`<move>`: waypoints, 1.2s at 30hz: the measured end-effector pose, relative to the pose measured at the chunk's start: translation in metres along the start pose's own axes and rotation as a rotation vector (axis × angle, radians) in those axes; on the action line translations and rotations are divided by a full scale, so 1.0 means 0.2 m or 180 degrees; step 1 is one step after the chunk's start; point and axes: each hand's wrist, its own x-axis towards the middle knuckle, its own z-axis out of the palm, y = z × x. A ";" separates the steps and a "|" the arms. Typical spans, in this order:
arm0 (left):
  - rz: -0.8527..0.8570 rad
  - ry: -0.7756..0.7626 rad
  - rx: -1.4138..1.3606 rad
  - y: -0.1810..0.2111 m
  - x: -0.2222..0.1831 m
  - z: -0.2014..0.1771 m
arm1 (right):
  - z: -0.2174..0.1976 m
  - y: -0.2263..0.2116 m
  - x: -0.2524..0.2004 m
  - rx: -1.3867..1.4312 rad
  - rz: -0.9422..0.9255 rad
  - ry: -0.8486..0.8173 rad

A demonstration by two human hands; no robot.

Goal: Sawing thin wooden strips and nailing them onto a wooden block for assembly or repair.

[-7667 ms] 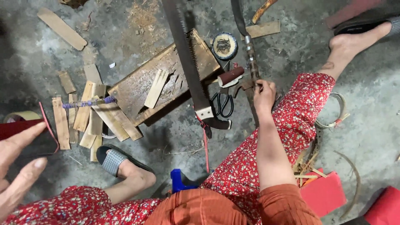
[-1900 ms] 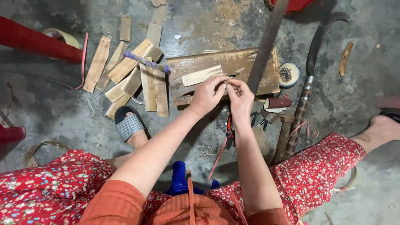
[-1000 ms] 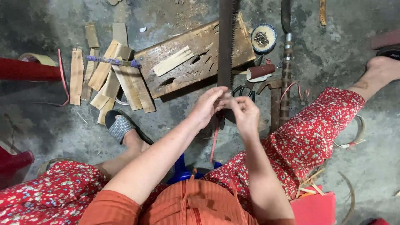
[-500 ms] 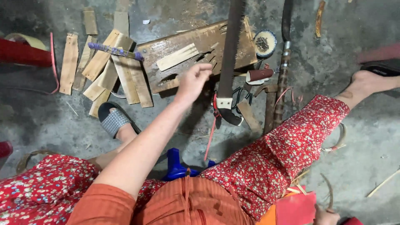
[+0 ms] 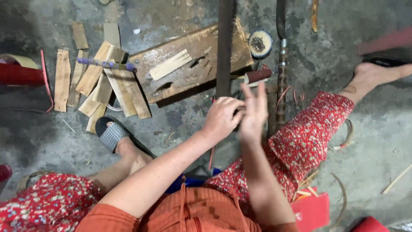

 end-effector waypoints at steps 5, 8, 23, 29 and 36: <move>-0.0539 0.0121 0.0199 -0.21 0.02 -0.03 | 0.21 0.06 0.04 -0.0181 0.0323 -0.0414; -0.0837 0.0183 0.0054 -0.23 0.02 -0.01 | 0.21 0.16 0.06 -0.0302 0.0335 -0.0435; -0.0792 0.1762 0.0109 -0.81 0.19 -0.42 | -0.95 0.78 0.52 -0.5467 -0.0922 -0.0039; -0.0021 0.1431 0.0847 -1.01 0.16 -0.36 | -0.95 0.91 0.58 -0.5820 -0.0617 0.0239; -0.0155 0.1134 0.1655 -1.04 0.18 -0.51 | -0.69 0.64 0.52 -0.4962 -0.1054 0.0203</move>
